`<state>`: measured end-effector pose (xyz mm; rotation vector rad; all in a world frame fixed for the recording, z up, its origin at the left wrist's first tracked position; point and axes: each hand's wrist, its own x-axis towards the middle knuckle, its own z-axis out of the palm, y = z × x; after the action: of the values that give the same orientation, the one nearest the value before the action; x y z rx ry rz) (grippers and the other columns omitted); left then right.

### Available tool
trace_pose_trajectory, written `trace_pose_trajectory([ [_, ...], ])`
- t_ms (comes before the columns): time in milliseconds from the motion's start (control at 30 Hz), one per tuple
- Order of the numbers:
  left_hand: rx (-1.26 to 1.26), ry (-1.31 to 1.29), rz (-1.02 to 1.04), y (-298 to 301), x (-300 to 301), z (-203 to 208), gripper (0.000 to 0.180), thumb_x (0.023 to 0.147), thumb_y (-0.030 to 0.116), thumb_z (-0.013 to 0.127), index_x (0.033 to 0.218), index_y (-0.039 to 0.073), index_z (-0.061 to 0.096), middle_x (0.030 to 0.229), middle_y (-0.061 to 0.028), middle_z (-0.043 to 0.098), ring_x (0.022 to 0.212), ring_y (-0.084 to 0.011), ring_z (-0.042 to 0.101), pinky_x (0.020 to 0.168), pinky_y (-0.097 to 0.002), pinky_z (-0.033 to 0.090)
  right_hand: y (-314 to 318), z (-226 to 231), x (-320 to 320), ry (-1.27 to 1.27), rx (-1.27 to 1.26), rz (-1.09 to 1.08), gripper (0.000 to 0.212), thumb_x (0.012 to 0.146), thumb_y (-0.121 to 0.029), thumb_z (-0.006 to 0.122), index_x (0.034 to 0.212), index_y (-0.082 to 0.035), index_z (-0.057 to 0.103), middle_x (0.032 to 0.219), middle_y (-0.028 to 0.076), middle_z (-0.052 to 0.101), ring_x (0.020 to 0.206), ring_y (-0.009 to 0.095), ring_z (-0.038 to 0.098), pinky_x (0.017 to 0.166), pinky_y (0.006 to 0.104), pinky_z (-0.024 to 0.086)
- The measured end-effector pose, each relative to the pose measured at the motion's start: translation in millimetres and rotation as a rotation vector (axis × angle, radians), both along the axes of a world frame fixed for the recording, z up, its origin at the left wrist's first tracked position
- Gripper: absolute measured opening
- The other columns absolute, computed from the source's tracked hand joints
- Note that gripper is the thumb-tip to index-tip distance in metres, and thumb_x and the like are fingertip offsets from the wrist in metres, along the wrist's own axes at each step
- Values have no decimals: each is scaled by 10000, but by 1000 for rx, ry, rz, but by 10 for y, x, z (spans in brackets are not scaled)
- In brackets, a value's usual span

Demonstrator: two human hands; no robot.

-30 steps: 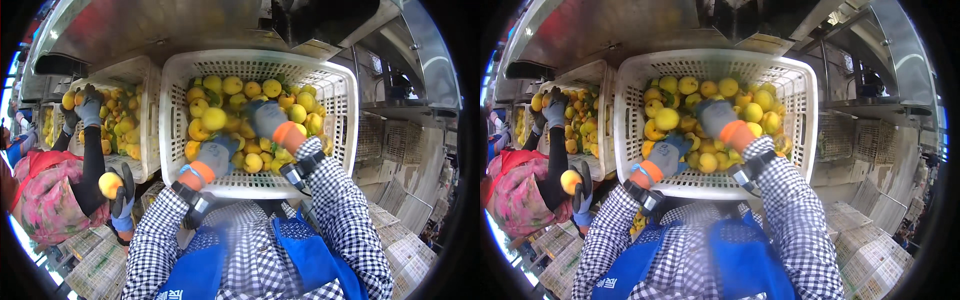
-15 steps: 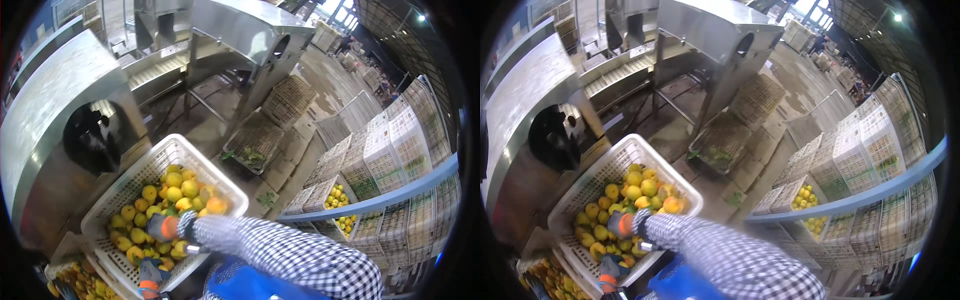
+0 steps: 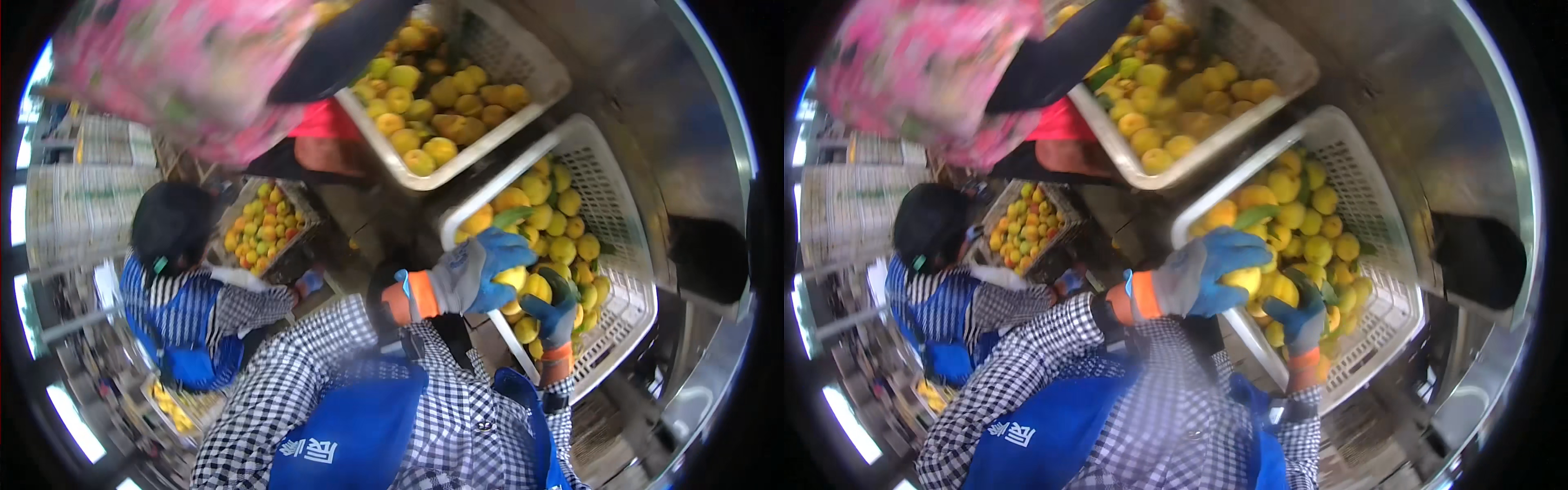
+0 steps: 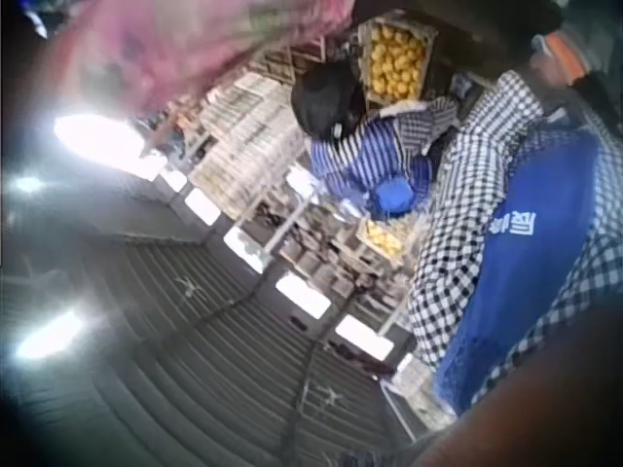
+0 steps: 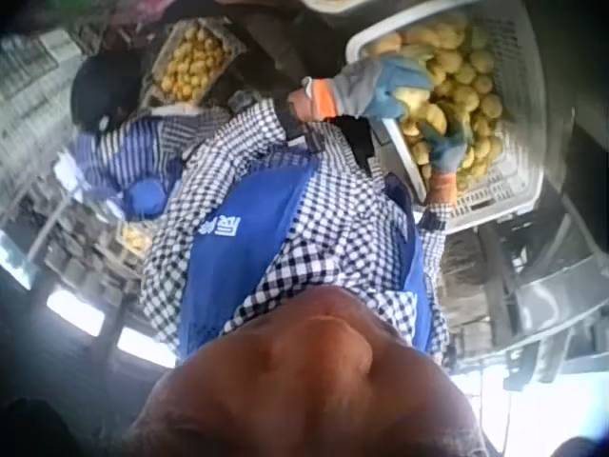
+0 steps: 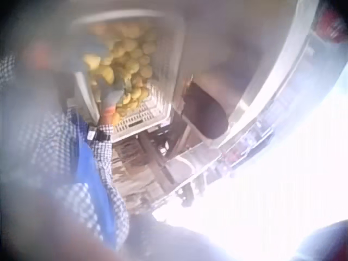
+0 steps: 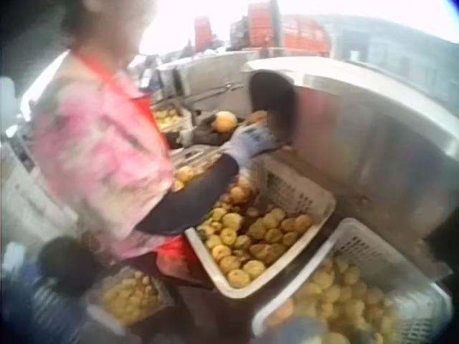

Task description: Sort fruit from crates into a processing machine and then core the halved fruit using a hand tool at a work table.

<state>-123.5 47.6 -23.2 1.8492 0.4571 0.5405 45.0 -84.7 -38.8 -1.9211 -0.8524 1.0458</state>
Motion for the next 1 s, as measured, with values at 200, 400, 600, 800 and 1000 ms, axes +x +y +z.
trace_pose_trajectory([
  [200,-889,-563,54,-105,-459,-40,435,706,141,550,1089,-44,460,1067,-137,509,1019,-220,460,885,-308,334,222,81,296,155,-164,51,416,642,-49,555,1034,67,478,951,94,533,880,178,495,762,260,402],
  [400,-1252,-281,273,-441,-1224,-409,348,750,209,519,1021,-8,511,930,-108,554,844,-181,543,728,-282,438,282,263,175,-115,-185,247,511,559,-79,648,1018,76,485,980,119,526,919,187,481,809,274,378],
  [600,-1422,-354,744,-1090,-2325,-579,411,656,216,521,944,-78,523,889,-182,566,768,-280,573,705,-337,473,929,671,-85,208,106,267,624,538,-267,621,1043,68,475,919,117,537,820,189,525,759,276,414],
  [800,-1181,-798,523,-1248,-2175,-1050,392,710,188,457,982,-93,487,918,-202,550,839,-279,555,722,-326,468,1465,348,-277,109,332,376,447,699,-203,533,1045,74,477,967,118,534,871,177,505,765,260,407],
  [1000,-1501,-775,755,-1330,-2117,-1045,408,687,136,483,1021,-97,466,998,-209,522,944,-314,514,785,-370,443,2260,-91,-319,-20,363,488,359,726,-79,568,1056,30,478,1026,105,518,900,158,501,780,253,390],
])
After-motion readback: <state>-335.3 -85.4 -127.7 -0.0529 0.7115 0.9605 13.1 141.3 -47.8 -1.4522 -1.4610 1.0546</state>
